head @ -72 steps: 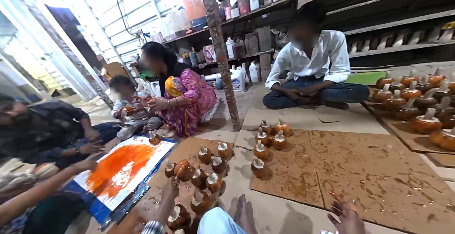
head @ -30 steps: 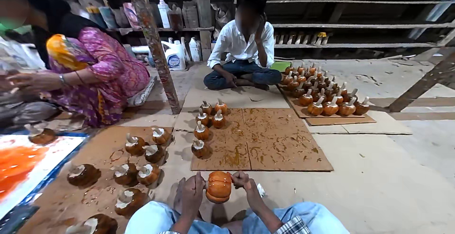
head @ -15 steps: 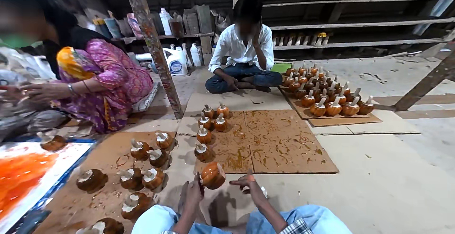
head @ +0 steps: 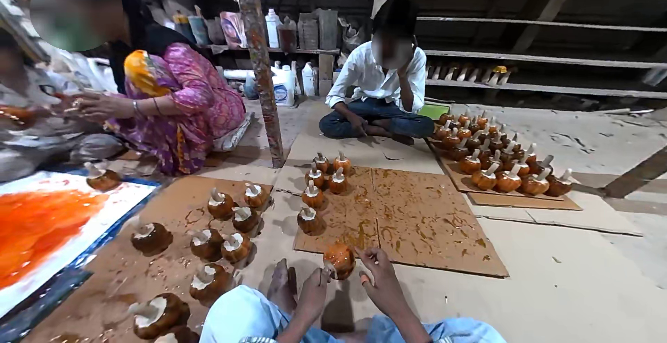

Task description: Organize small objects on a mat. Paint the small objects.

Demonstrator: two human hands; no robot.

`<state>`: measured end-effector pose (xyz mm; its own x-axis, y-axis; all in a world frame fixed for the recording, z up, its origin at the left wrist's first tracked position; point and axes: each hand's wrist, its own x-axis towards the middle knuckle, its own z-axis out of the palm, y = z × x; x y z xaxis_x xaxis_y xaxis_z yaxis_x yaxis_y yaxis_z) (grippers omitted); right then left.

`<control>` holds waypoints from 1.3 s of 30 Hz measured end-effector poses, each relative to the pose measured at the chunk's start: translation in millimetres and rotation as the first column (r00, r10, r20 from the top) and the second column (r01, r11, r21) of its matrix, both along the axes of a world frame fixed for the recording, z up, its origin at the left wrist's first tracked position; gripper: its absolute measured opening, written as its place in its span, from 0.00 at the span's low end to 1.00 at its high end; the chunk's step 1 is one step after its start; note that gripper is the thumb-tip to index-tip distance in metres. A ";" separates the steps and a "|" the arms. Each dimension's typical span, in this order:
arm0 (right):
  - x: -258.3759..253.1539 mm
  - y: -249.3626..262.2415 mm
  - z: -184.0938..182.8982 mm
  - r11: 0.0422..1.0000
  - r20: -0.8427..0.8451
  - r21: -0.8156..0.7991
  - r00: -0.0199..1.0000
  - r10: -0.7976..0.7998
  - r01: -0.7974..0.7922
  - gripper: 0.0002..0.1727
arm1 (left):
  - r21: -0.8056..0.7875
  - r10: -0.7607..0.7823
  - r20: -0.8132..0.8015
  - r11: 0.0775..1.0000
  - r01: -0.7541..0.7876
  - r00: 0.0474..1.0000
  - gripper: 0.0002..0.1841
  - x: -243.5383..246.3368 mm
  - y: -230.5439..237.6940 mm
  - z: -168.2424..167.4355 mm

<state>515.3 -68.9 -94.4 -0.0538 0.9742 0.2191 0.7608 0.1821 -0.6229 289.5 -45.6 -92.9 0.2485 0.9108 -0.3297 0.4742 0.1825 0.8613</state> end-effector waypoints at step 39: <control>-47.4 -17.8 5.3 0.932 0.580 0.351 0.802 -0.146 -0.084 0.47 | 0.020 0.148 0.118 0.988 -0.151 0.982 0.25 4.7 -4.9 -5.0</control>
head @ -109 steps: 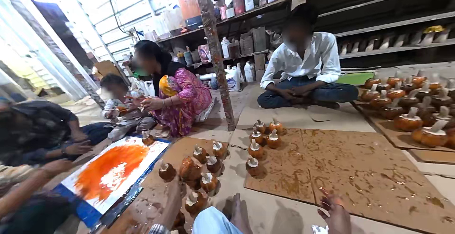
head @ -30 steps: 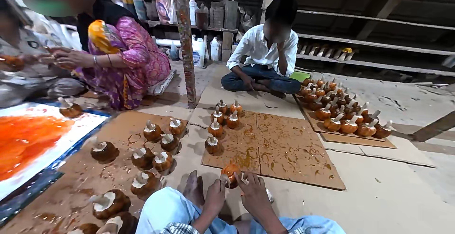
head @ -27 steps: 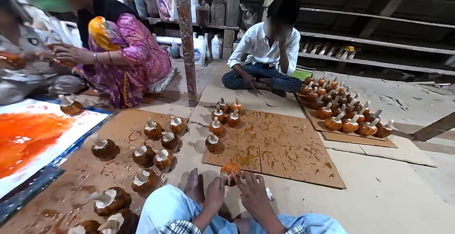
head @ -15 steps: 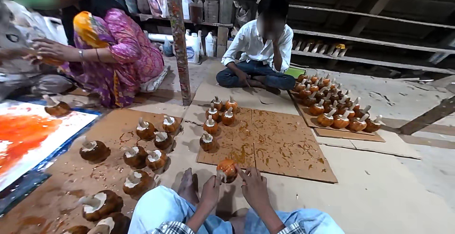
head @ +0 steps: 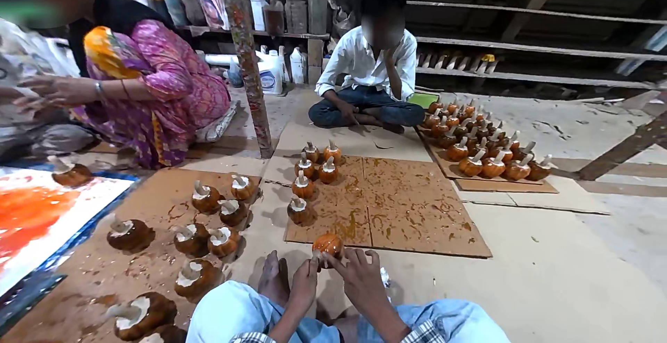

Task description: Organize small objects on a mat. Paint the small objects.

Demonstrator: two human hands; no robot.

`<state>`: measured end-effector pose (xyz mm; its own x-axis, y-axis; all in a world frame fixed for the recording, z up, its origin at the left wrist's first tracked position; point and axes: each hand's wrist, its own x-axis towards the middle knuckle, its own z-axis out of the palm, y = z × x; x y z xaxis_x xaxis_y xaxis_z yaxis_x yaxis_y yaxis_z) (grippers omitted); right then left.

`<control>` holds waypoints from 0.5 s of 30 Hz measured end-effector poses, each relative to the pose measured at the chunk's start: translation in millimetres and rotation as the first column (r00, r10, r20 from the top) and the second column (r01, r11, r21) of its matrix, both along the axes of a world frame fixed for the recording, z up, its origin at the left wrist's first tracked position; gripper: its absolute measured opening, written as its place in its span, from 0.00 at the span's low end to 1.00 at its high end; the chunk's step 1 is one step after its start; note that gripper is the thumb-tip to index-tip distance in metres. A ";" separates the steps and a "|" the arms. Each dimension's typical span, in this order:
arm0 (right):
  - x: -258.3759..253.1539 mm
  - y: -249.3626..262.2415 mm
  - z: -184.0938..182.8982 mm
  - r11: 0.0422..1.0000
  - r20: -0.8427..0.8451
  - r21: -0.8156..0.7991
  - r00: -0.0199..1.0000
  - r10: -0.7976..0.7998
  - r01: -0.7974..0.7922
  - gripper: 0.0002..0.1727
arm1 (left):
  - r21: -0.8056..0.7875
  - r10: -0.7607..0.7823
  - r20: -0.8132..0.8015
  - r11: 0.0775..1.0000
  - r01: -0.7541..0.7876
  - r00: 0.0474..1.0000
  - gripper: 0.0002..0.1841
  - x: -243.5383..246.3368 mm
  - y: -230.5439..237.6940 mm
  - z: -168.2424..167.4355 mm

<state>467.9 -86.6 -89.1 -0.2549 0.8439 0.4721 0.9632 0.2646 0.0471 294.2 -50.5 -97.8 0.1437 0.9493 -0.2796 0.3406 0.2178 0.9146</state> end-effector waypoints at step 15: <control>0.9 1.3 6.5 0.967 -0.143 -0.255 0.989 -0.029 -0.009 0.50 | -0.450 0.332 0.566 0.891 -0.055 0.755 0.23 2.2 -1.9 9.2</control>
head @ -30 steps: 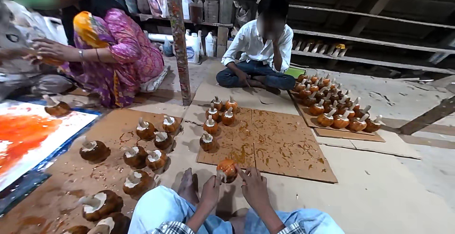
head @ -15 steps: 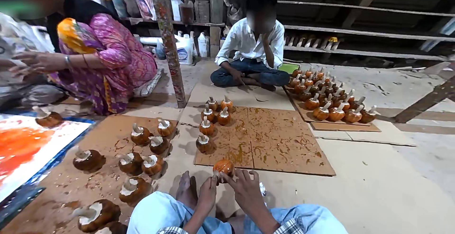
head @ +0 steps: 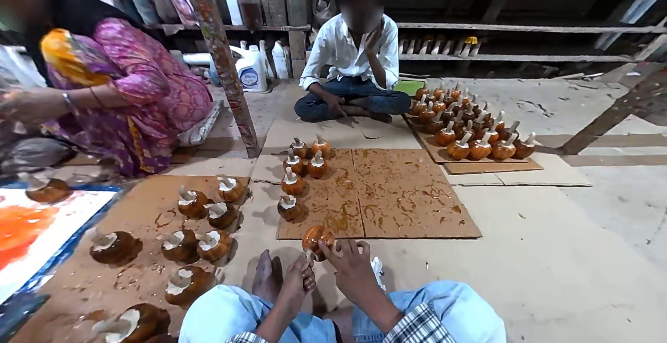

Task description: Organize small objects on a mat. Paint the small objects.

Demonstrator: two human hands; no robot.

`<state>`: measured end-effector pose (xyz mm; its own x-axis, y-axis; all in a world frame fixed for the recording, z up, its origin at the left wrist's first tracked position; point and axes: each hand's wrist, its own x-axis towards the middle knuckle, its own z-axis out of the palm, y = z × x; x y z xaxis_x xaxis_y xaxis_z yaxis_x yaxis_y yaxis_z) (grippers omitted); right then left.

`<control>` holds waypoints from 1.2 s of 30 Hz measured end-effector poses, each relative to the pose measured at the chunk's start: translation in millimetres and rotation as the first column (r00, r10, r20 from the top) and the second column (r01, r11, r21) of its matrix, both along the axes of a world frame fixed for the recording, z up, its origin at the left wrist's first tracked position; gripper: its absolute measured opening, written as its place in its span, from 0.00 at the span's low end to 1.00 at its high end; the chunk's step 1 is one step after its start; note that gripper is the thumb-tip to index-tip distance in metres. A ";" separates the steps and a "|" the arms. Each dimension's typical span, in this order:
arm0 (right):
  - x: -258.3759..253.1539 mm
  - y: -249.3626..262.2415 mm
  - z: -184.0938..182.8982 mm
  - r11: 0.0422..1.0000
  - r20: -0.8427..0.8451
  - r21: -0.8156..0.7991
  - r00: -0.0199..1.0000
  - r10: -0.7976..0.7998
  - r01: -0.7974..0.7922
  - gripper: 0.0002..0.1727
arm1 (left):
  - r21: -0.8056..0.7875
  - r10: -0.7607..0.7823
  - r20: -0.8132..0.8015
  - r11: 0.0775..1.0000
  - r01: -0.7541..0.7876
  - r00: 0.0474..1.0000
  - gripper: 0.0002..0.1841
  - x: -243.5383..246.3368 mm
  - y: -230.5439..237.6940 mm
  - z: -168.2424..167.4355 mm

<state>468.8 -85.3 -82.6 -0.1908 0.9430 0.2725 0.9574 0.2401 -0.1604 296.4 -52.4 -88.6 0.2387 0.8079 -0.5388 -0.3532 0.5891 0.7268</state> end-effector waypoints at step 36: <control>21.6 5.3 9.9 0.991 0.006 0.132 0.999 0.033 -0.034 0.51 | -0.032 -0.106 0.493 0.990 0.140 0.863 0.31 -8.1 -0.9 15.6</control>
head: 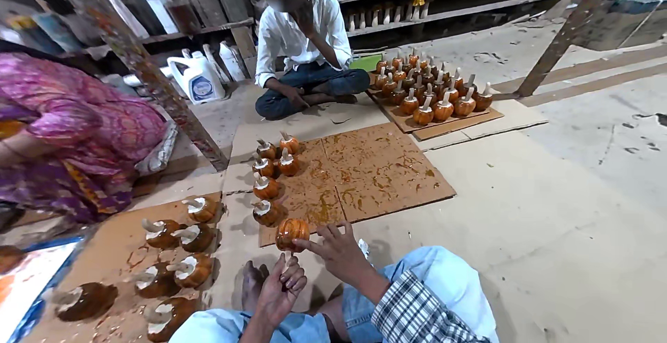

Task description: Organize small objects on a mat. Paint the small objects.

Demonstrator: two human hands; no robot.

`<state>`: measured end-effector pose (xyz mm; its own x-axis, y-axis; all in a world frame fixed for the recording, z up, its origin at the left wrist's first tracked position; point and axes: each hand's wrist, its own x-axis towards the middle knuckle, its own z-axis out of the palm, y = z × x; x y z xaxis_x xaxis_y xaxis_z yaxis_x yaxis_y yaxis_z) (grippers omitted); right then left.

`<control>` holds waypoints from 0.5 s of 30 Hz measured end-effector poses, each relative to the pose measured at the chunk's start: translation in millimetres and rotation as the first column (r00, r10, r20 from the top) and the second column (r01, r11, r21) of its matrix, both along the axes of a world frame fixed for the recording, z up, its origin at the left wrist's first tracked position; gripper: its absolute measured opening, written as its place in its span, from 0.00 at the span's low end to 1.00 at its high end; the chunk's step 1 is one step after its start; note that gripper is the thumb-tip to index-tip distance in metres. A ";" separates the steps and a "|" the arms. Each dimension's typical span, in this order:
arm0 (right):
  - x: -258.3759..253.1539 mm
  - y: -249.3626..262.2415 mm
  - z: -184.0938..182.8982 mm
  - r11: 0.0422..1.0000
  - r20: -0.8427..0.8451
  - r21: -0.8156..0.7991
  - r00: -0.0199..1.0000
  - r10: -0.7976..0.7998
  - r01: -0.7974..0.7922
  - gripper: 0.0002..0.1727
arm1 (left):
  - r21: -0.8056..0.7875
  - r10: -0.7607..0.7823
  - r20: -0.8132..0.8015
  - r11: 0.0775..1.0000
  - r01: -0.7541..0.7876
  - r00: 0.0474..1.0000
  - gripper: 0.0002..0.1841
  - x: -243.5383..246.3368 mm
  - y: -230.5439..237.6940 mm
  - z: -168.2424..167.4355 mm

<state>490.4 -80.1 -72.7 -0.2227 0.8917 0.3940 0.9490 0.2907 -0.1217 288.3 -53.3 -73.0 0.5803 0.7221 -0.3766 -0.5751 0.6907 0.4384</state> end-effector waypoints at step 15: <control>-16.9 -3.6 -8.7 0.985 0.029 -0.169 0.999 0.046 -0.040 0.53 | -0.085 0.052 -0.115 0.994 -0.062 0.992 0.29 2.5 -2.3 -5.6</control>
<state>473.6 -83.7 -81.4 -0.2726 0.9340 0.2308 0.9403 0.3094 -0.1415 290.9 -55.6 -78.6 0.4893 0.7138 -0.5010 -0.5654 0.6971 0.4410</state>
